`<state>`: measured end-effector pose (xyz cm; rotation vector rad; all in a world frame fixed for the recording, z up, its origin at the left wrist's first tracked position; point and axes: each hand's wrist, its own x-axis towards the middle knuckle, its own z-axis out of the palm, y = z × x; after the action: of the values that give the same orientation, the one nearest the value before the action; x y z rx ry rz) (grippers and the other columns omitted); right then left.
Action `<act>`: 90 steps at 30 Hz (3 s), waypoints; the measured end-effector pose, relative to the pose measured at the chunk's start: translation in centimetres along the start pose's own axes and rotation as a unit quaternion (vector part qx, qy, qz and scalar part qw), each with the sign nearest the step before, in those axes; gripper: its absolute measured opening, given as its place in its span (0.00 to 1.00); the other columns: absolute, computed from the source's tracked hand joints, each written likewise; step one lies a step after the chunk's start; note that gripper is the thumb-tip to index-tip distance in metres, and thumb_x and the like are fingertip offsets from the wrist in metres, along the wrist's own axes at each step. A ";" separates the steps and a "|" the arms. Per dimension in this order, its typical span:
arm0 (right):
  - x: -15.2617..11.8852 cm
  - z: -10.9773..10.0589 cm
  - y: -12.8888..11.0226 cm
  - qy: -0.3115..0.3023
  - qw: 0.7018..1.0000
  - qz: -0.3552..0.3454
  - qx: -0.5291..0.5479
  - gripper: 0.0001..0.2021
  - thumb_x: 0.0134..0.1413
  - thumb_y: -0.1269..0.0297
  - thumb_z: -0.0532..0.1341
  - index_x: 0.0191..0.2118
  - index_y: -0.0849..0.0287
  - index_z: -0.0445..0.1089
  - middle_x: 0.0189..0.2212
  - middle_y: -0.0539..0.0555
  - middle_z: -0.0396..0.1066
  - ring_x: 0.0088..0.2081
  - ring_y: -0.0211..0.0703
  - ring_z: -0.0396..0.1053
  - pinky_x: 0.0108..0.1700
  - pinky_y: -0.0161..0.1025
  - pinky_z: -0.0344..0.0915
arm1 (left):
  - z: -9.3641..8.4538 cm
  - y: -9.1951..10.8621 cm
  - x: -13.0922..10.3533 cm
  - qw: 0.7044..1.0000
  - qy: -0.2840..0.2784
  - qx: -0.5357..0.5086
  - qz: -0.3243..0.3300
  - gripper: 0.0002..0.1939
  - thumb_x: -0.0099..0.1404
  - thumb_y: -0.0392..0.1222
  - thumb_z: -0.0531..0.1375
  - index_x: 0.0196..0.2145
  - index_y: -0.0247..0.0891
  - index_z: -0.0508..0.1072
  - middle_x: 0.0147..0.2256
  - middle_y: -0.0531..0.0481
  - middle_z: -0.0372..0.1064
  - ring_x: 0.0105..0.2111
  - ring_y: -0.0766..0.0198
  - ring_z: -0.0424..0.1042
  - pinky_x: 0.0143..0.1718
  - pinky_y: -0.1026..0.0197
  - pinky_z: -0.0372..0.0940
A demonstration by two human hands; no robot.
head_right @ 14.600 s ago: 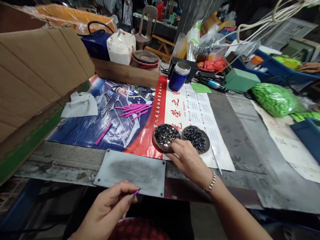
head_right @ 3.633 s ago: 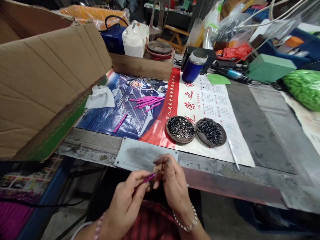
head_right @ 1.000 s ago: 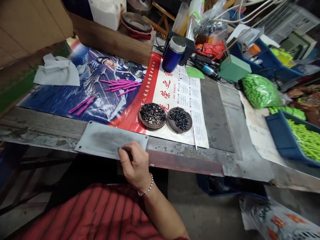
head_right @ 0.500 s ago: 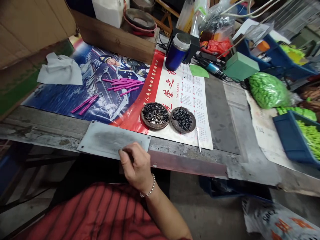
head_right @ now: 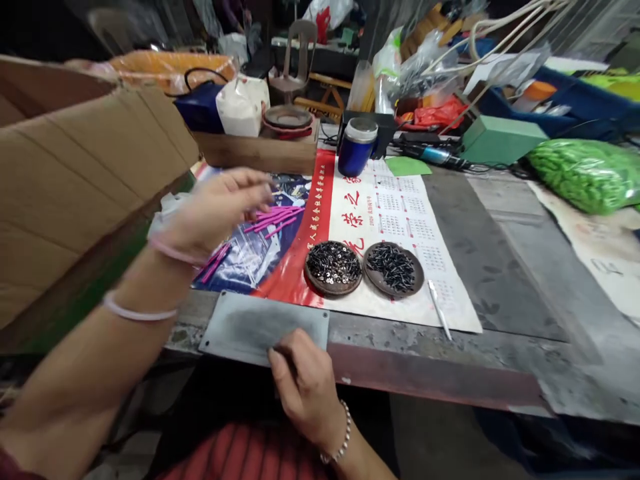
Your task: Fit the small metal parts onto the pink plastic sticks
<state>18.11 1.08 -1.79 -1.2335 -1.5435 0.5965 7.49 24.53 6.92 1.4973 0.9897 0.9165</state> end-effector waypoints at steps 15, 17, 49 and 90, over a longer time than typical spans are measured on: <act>0.1 0.1 0.2 -0.004 0.999 -0.026 0.030 0.06 0.65 0.74 0.54 0.38 0.56 0.63 0.29 0.49 0.65 0.30 0.38 0.64 0.32 0.34 0.61 | 3.2 -5.0 1.8 0.864 0.007 0.497 -0.081 0.12 0.70 0.44 0.62 0.48 0.35 0.74 0.50 0.44 0.73 0.50 0.53 0.73 0.52 0.44 0.68; 0.1 0.1 0.2 -0.002 0.999 -0.026 0.029 0.06 0.65 0.75 0.54 0.38 0.56 0.63 0.28 0.49 0.65 0.30 0.38 0.64 0.32 0.34 0.60 | 3.1 -4.8 1.6 0.873 0.005 0.480 -0.086 0.11 0.70 0.44 0.62 0.45 0.35 0.75 0.47 0.45 0.74 0.47 0.55 0.74 0.50 0.45 0.69; -0.9 0.2 -2.0 0.090 0.951 0.175 0.237 0.03 0.63 0.70 0.64 0.39 0.55 0.75 0.31 0.50 0.73 0.27 0.34 0.72 0.29 0.29 0.71 | 4.8 -5.4 -20.6 0.819 -0.003 -0.489 -0.301 0.13 0.53 0.41 0.76 0.34 0.37 0.80 0.27 0.53 0.73 0.25 0.72 0.69 0.28 0.70 0.65; 10.2 -11.3 5.6 -0.240 0.830 -0.092 -0.495 0.14 0.68 0.69 0.53 0.31 0.60 0.69 0.33 0.59 0.71 0.36 0.50 0.67 0.44 0.47 0.56 | 2.2 -6.1 -21.8 0.971 -0.204 0.072 -0.104 0.15 0.76 0.48 0.49 0.40 0.43 0.73 0.28 0.53 0.70 0.29 0.63 0.70 0.33 0.65 0.60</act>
<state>31.19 10.01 1.58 -1.7189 -2.5297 -0.1101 1.00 3.97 -0.29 1.5859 0.8986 0.3698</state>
